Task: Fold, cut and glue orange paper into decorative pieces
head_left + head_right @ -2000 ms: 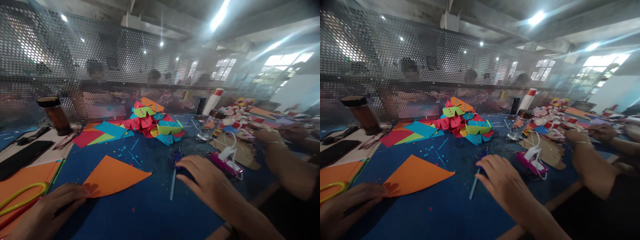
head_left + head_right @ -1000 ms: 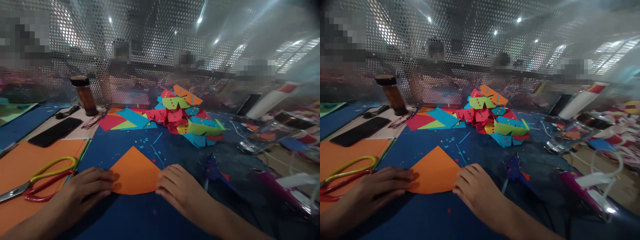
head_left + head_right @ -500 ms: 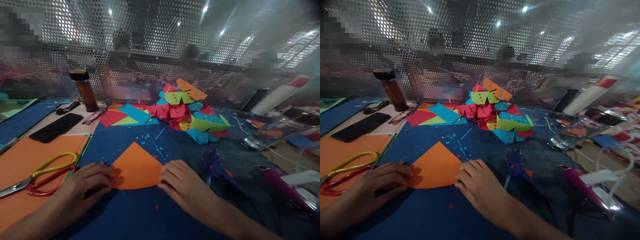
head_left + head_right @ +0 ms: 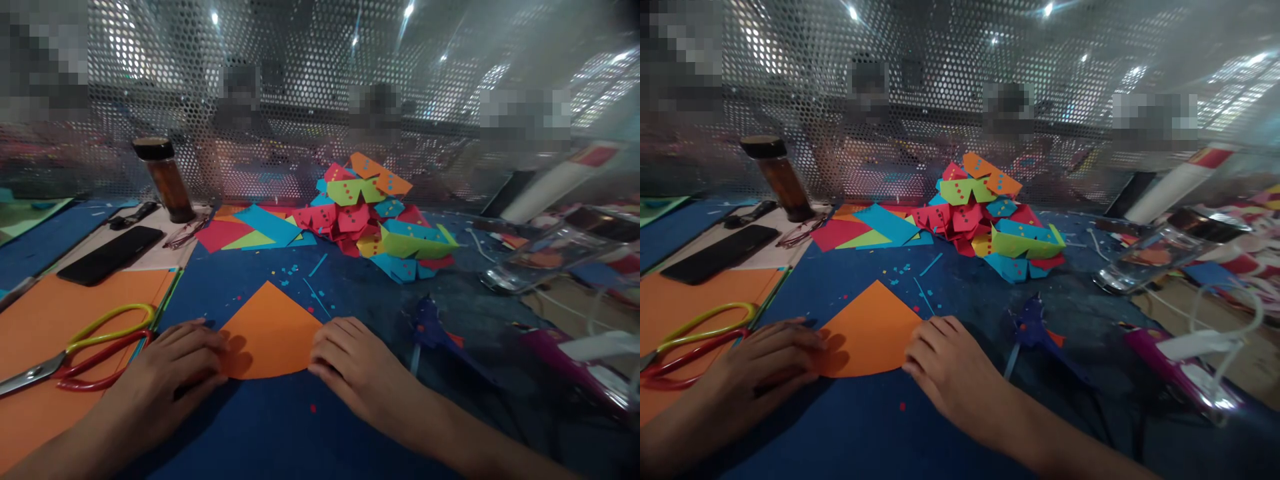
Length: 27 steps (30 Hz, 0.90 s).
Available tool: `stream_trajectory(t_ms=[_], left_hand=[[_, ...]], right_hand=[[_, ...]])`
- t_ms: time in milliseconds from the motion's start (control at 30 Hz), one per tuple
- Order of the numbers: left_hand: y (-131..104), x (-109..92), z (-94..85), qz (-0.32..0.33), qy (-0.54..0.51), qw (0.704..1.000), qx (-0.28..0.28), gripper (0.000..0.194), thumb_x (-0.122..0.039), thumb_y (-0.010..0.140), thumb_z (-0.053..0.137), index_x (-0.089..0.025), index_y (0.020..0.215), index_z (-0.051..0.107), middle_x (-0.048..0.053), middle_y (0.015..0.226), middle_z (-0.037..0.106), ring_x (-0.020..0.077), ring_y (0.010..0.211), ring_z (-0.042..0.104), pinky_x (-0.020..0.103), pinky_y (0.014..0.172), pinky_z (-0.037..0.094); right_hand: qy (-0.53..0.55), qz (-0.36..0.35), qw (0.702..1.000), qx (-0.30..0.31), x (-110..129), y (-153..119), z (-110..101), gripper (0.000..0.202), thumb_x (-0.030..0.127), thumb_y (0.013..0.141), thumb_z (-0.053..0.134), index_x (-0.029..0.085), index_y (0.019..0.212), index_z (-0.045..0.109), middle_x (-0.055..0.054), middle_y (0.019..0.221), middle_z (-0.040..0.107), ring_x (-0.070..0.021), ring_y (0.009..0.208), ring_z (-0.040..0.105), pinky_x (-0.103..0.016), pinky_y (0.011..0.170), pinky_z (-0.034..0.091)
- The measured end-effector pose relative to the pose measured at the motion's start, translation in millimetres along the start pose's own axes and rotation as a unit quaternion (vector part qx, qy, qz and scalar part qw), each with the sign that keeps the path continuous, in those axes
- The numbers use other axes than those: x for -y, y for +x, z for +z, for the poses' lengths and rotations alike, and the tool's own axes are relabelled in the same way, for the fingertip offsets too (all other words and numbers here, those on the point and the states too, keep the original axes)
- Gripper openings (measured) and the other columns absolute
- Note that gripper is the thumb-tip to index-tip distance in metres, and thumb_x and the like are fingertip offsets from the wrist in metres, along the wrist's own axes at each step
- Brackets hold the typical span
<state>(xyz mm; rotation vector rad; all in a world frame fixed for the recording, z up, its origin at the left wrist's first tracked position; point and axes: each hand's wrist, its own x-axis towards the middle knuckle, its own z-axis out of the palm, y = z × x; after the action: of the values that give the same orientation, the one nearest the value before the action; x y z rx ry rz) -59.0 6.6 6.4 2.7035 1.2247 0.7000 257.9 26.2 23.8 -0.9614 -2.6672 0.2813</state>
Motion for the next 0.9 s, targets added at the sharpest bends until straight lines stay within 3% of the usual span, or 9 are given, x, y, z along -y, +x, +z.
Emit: stream_trajectory(t_ms=[267, 433, 700, 900], left_hand=[[1, -11, 1.8, -0.003, 0.018, 1.0, 0.0, 0.009, -0.025, 0.094, 0.055, -0.026, 0.092, 0.064, -0.001, 0.106, 0.071, 0.0187, 0.1, 0.068, 0.045, 0.105, 0.045], [5, -20, 0.7, 0.007, 0.012, 1.0, -0.008, 0.013, -0.02, 0.092, 0.054, -0.026, 0.098, 0.065, 0.001, 0.105, 0.071, 0.019, 0.099, 0.068, 0.046, 0.104, 0.046], [5, -20, 6.9, -0.017, -0.01, 1.0, 0.01, 0.005, -0.03, 0.092, 0.062, -0.028, 0.094, 0.066, -0.002, 0.104, 0.071, 0.0208, 0.104, 0.065, 0.045, 0.103, 0.046], [5, -19, 8.6, -0.024, -0.022, 0.999, 0.008, 0.007, -0.028, 0.095, 0.058, -0.028, 0.093, 0.065, -0.003, 0.101, 0.07, 0.0189, 0.103, 0.064, 0.044, 0.103, 0.044]], right_hand=[[-0.005, 0.013, 1.0, -0.004, 3, 3, 0, 0.011, 0.022, 0.098, 0.053, 0.02, 0.091, 0.06, -0.002, 0.094, 0.063, -0.0187, 0.088, 0.052, -0.034, 0.082, 0.038], [-0.001, 0.024, 1.0, -0.001, 4, 5, -1, 0.01, 0.022, 0.097, 0.054, 0.02, 0.088, 0.06, -0.003, 0.095, 0.063, -0.0191, 0.09, 0.052, -0.034, 0.082, 0.039], [0.015, 0.036, 0.999, 0.001, 5, 5, -3, 0.01, 0.019, 0.096, 0.054, 0.019, 0.086, 0.057, -0.003, 0.094, 0.062, -0.0199, 0.089, 0.052, -0.036, 0.082, 0.039], [0.01, 0.042, 0.999, 0.006, 6, 6, -3, 0.011, 0.019, 0.097, 0.054, 0.019, 0.086, 0.057, -0.003, 0.095, 0.062, -0.0201, 0.09, 0.051, -0.036, 0.082, 0.039]])
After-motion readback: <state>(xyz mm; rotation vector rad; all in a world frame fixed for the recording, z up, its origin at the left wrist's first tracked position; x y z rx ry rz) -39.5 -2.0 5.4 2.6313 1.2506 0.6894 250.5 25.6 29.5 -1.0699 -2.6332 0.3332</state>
